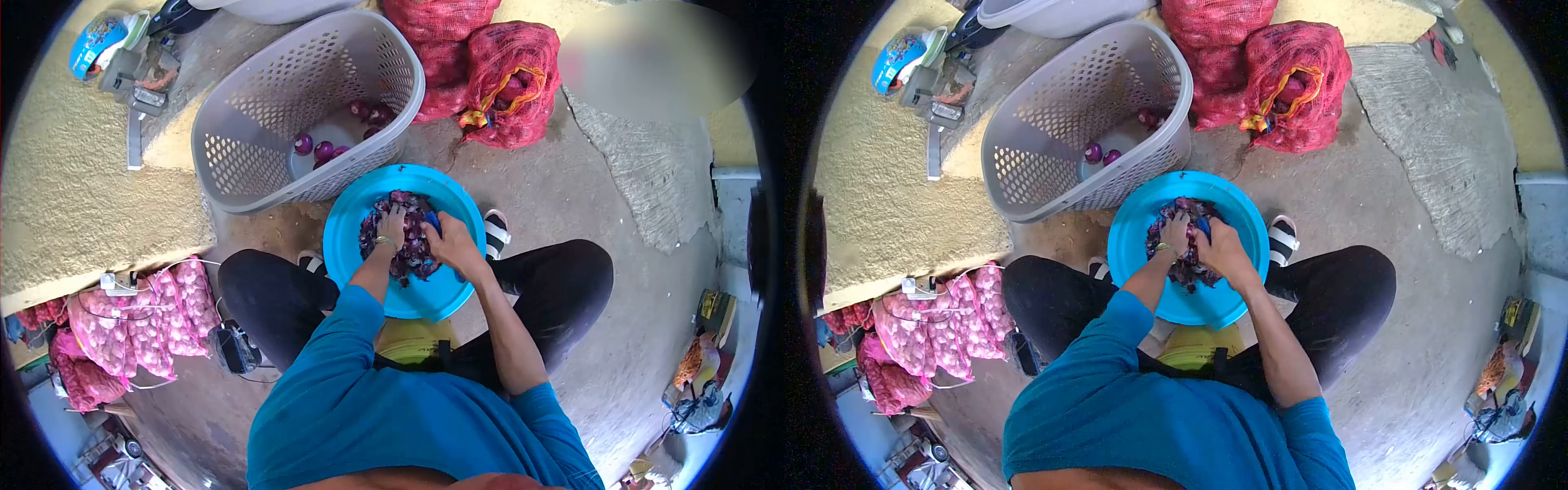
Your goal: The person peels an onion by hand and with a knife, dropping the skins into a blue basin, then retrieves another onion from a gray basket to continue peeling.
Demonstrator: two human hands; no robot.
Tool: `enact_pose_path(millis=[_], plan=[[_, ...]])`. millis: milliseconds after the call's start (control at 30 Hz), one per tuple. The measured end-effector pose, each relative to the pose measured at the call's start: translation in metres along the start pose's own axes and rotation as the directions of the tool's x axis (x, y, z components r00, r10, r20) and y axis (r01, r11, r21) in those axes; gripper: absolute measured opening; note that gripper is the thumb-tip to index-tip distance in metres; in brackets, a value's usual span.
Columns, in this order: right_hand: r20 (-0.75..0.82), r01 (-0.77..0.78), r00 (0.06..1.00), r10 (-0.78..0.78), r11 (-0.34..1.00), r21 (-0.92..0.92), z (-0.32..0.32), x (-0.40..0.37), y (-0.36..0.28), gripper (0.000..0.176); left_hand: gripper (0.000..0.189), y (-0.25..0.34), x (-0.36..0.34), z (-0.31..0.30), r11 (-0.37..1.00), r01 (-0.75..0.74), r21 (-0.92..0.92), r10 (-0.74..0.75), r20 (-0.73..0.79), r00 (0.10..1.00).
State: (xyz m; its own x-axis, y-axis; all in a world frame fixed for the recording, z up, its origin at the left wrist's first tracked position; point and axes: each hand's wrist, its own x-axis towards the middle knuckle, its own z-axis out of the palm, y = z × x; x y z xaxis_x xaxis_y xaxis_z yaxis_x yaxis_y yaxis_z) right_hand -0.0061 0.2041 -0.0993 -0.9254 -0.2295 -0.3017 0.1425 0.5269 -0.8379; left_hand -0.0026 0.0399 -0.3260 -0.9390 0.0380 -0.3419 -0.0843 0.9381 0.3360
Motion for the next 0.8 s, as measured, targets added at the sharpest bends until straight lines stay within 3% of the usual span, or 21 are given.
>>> enact_pose_path(millis=[33, 100, 133, 167, 200, 233, 267, 300, 400, 433, 467, 500, 567, 633, 700, 767, 800], plan=[[-0.011, 0.034, 0.999, -0.035, 0.999, -0.034, -0.002, 0.004, 0.002, 0.029, 0.057, 0.000, -0.005, -0.005, 1.000, 0.003, 0.009, -0.003, 0.005, 1.000], [-0.016, 0.072, 0.997, -0.073, 0.996, -0.055, -0.001, 0.014, 0.008, 0.030, 0.052, 0.001, -0.017, -0.016, 0.959, 0.097, -0.266, -0.113, -0.047, 0.992], [-0.069, 0.099, 0.993, -0.100, 0.995, -0.024, 0.003, 0.019, 0.015, 0.032, 0.048, -0.002, -0.022, -0.012, 0.945, 0.104, -0.311, -0.151, -0.129, 0.980], [-0.120, 0.120, 0.986, -0.118, 0.993, 0.007, 0.007, 0.021, 0.023, 0.033, 0.048, -0.005, -0.025, -0.008, 0.947, 0.116, -0.301, -0.157, -0.115, 0.981], [-0.098, 0.081, 0.992, -0.084, 0.996, -0.029, 0.006, 0.025, 0.026, 0.033, 0.046, -0.017, -0.021, 0.009, 0.771, 0.138, -0.622, -0.273, -0.127, 0.954], [-0.073, 0.044, 0.996, -0.049, 0.997, -0.069, 0.006, 0.028, 0.028, 0.034, 0.044, -0.008, -0.034, -0.008, 0.491, 0.118, -0.863, -0.391, -0.097, 0.915], [-0.060, 0.039, 0.997, -0.042, 0.998, -0.059, 0.007, 0.029, 0.031, 0.034, 0.046, 0.004, -0.048, -0.024, 0.306, 0.046, -0.951, -0.448, -0.101, 0.889], [-0.065, 0.034, 0.997, -0.037, 0.999, -0.041, 0.007, 0.032, 0.031, 0.036, 0.046, 0.009, -0.056, -0.035, 0.311, 0.056, -0.949, -0.457, -0.098, 0.884], [-0.060, 0.068, 0.996, -0.069, 0.997, -0.031, 0.011, 0.026, 0.018, 0.039, 0.045, 0.024, -0.076, -0.079, 0.126, 0.063, -0.990, -0.261, 0.028, 0.965], [-0.063, 0.097, 0.993, -0.100, 0.994, -0.045, 0.010, 0.026, 0.011, 0.040, 0.045, 0.029, -0.078, -0.094, 0.130, 0.054, -0.990, -0.267, 0.018, 0.963], [0.013, 0.008, 1.000, -0.007, 1.000, -0.019, 0.009, 0.025, 0.002, 0.043, 0.045, 0.031, -0.081, -0.103, 0.327, -0.042, -0.944, -0.214, -0.117, 0.970], [0.019, 0.016, 1.000, -0.016, 1.000, -0.020, 0.012, 0.023, -0.003, 0.043, 0.045, 0.035, -0.084, -0.115, 0.505, -0.139, -0.852, -0.137, -0.238, 0.962], [0.073, 0.096, 0.993, -0.096, 0.995, 0.003, 0.016, 0.021, -0.012, 0.043, 0.048, 0.046, -0.095, -0.159, 0.474, -0.170, -0.864, -0.114, -0.252, 0.961], [0.112, 0.079, 0.990, -0.085, 0.995, 0.053, 0.012, 0.016, -0.031, 0.041, 0.054, 0.047, -0.104, -0.190, 0.727, -0.174, -0.664, -0.013, -0.267, 0.964], [0.150, 0.057, 0.986, -0.072, 0.994, 0.098, 0.008, 0.010, -0.046, 0.039, 0.058, 0.045, -0.112, -0.209, 0.725, -0.159, -0.670, -0.019, -0.250, 0.968], [0.229, -0.109, 0.971, 0.064, 0.976, 0.190, 0.007, 0.006, -0.055, 0.036, 0.057, 0.042, -0.121, -0.219, 0.742, -0.256, -0.620, 0.052, -0.327, 0.944], [0.231, -0.106, 0.971, 0.061, 0.977, 0.186, 0.008, 0.007, -0.056, 0.036, 0.057, 0.045, -0.128, -0.227, 0.740, -0.256, -0.621, 0.049, -0.330, 0.943]])
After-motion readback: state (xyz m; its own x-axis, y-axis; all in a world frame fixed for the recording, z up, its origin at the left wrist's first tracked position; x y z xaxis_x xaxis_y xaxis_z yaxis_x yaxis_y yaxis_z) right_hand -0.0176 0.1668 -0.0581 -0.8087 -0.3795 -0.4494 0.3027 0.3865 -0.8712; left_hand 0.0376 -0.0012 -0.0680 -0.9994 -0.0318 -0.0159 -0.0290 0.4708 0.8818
